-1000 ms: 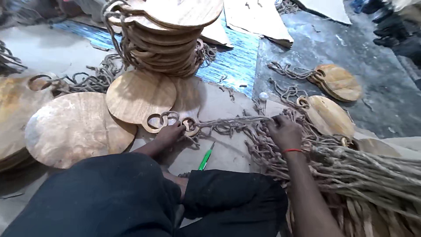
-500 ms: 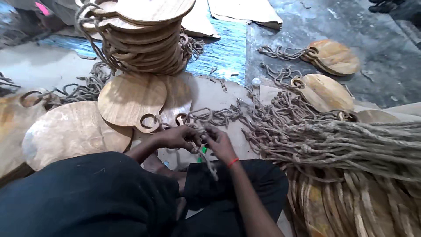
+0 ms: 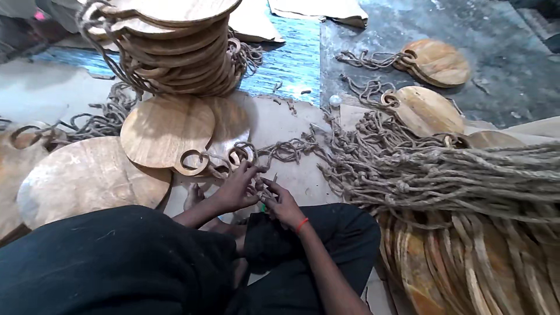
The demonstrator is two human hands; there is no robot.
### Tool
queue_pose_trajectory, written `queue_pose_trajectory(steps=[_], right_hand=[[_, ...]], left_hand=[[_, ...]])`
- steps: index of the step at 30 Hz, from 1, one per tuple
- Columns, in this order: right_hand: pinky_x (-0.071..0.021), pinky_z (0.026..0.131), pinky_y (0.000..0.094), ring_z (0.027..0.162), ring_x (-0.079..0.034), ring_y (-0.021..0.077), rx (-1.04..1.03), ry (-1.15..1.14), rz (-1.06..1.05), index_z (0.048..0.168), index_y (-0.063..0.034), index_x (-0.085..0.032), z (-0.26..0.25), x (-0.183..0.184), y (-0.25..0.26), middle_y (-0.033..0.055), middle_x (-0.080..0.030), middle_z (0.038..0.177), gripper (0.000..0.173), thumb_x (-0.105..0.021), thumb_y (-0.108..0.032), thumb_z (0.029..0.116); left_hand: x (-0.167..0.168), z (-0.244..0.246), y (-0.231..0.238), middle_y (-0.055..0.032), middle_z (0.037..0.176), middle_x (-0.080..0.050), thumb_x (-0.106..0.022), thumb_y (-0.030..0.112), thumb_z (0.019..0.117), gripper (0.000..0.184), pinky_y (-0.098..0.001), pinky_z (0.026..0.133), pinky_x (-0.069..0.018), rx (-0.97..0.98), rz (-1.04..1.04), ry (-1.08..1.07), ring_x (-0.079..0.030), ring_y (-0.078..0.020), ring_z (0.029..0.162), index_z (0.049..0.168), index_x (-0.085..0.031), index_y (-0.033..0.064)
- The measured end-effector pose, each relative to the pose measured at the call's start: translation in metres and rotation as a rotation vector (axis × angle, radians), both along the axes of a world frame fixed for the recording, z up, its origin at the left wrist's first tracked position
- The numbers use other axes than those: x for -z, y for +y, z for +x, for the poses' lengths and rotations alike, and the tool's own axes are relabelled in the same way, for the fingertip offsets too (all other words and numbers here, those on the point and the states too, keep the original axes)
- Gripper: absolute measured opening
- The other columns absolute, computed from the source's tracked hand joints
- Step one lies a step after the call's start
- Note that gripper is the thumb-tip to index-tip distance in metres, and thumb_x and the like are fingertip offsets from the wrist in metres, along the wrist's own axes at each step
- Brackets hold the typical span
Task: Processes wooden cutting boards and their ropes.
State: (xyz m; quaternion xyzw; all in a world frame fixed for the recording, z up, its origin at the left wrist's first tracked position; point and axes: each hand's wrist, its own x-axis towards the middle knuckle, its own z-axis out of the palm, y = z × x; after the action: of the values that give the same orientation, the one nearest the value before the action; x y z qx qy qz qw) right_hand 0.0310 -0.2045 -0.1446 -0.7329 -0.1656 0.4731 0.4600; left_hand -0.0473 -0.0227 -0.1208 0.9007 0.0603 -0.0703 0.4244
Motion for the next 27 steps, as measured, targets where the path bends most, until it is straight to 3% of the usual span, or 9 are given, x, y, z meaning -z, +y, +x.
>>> queue_pose_trajectory(steps=[2, 4, 7, 10, 13, 15, 18, 23, 27], right_hand=[[-0.0585, 0.088, 0.0416, 0.098, -0.071, 0.0201, -0.012, -0.142, -0.027, 0.144, -0.0121, -0.057, 0.000, 0.004, -0.001, 0.0112, -0.070, 0.124, 0.047, -0.069, -0.013, 0.0983], [-0.0565, 0.095, 0.0455, 0.104, -0.070, 0.0223, 0.002, -0.213, -0.032, 0.134, -0.0085, -0.062, -0.002, 0.003, -0.001, 0.0114, -0.072, 0.119, 0.040, -0.072, -0.011, 0.0953], [-0.0567, 0.095, 0.0429, 0.105, -0.071, 0.0200, -0.015, -0.204, -0.060, 0.131, -0.0097, -0.064, -0.001, 0.004, -0.004, 0.0096, -0.072, 0.119, 0.041, -0.074, -0.008, 0.0918], [-0.0572, 0.090, 0.0386, 0.098, -0.070, 0.0183, -0.010, -0.083, -0.040, 0.130, -0.0061, -0.065, 0.004, 0.008, -0.011, 0.0109, -0.071, 0.116, 0.039, -0.075, -0.020, 0.0948], [-0.0563, 0.080, 0.0378, 0.086, -0.068, 0.0174, 0.090, -0.058, -0.090, 0.116, -0.0041, -0.070, 0.011, 0.008, -0.014, 0.0096, -0.073, 0.102, 0.024, -0.064, -0.023, 0.1034], [-0.0560, 0.077, 0.0391, 0.080, -0.067, 0.0181, 0.111, -0.084, -0.138, 0.114, -0.0039, -0.071, 0.019, 0.013, -0.016, 0.0098, -0.073, 0.096, 0.020, -0.066, -0.019, 0.1020], [-0.0556, 0.072, 0.0378, 0.075, -0.067, 0.0173, 0.127, -0.079, -0.119, 0.120, -0.0043, -0.069, 0.029, 0.024, -0.018, 0.0099, -0.074, 0.092, 0.024, -0.071, -0.016, 0.0986], [-0.0552, 0.074, 0.0395, 0.078, -0.067, 0.0192, 0.229, -0.189, -0.098, 0.121, -0.0079, -0.070, 0.036, 0.036, -0.019, 0.0103, -0.075, 0.098, 0.022, -0.068, -0.017, 0.1004], [-0.0558, 0.080, 0.0449, 0.087, -0.069, 0.0227, 0.275, -0.321, -0.154, 0.120, -0.0095, -0.073, 0.035, 0.040, -0.013, 0.0105, -0.075, 0.105, 0.021, -0.066, -0.019, 0.1023]], left_hand=[[0.001, 0.004, 0.002, -0.0174, 0.145, -0.051, -0.082, 0.023, 0.0838, 0.067, -0.0555, 0.096, -0.0541, 0.120, 0.101, 0.019, -0.061, -0.0340, 0.121, 0.145, -0.056, 0.0148], [0.001, 0.009, 0.005, -0.0150, 0.137, -0.060, -0.071, 0.028, 0.0962, 0.048, -0.0564, 0.102, -0.0483, 0.193, 0.083, 0.159, -0.061, -0.0334, 0.120, 0.139, -0.062, 0.0102], [-0.004, 0.015, 0.004, -0.0124, 0.120, -0.070, -0.061, 0.027, 0.1038, 0.030, -0.0513, 0.106, -0.0452, 0.268, 0.215, 0.322, -0.060, -0.0328, 0.120, 0.124, -0.070, 0.0075], [0.002, 0.016, -0.001, -0.0071, 0.111, -0.073, -0.060, 0.030, 0.1034, 0.025, -0.0504, 0.106, -0.0416, 0.361, 0.374, 0.206, -0.058, -0.0306, 0.122, 0.109, -0.075, 0.0105], [0.015, 0.020, -0.004, -0.0098, 0.107, -0.073, -0.059, 0.029, 0.1039, 0.028, -0.0528, 0.120, -0.0303, 0.346, 0.267, 0.162, -0.063, -0.0266, 0.120, 0.110, -0.072, 0.0049], [0.022, 0.025, -0.007, -0.0167, 0.101, -0.071, -0.061, 0.025, 0.1036, 0.031, -0.0553, 0.101, -0.0479, 0.238, 0.063, 0.259, -0.068, -0.0315, 0.098, 0.122, -0.065, 0.0003], [0.036, 0.037, -0.005, -0.0193, 0.099, -0.069, -0.065, 0.022, 0.1017, 0.030, -0.0574, 0.086, -0.0534, 0.122, -0.078, 0.292, -0.067, -0.0350, 0.091, 0.124, -0.063, 0.0014], [0.047, 0.065, 0.002, -0.0165, 0.101, -0.072, -0.065, 0.021, 0.1015, 0.024, -0.0553, 0.091, -0.0536, 0.149, -0.018, 0.190, -0.069, -0.0316, 0.095, 0.114, -0.071, 0.0012], [0.052, 0.079, 0.000, -0.0164, 0.106, -0.072, -0.063, 0.020, 0.1025, 0.024, -0.0558, 0.094, -0.0520, 0.129, 0.031, 0.258, -0.069, -0.0326, 0.101, 0.120, -0.071, 0.0043]])
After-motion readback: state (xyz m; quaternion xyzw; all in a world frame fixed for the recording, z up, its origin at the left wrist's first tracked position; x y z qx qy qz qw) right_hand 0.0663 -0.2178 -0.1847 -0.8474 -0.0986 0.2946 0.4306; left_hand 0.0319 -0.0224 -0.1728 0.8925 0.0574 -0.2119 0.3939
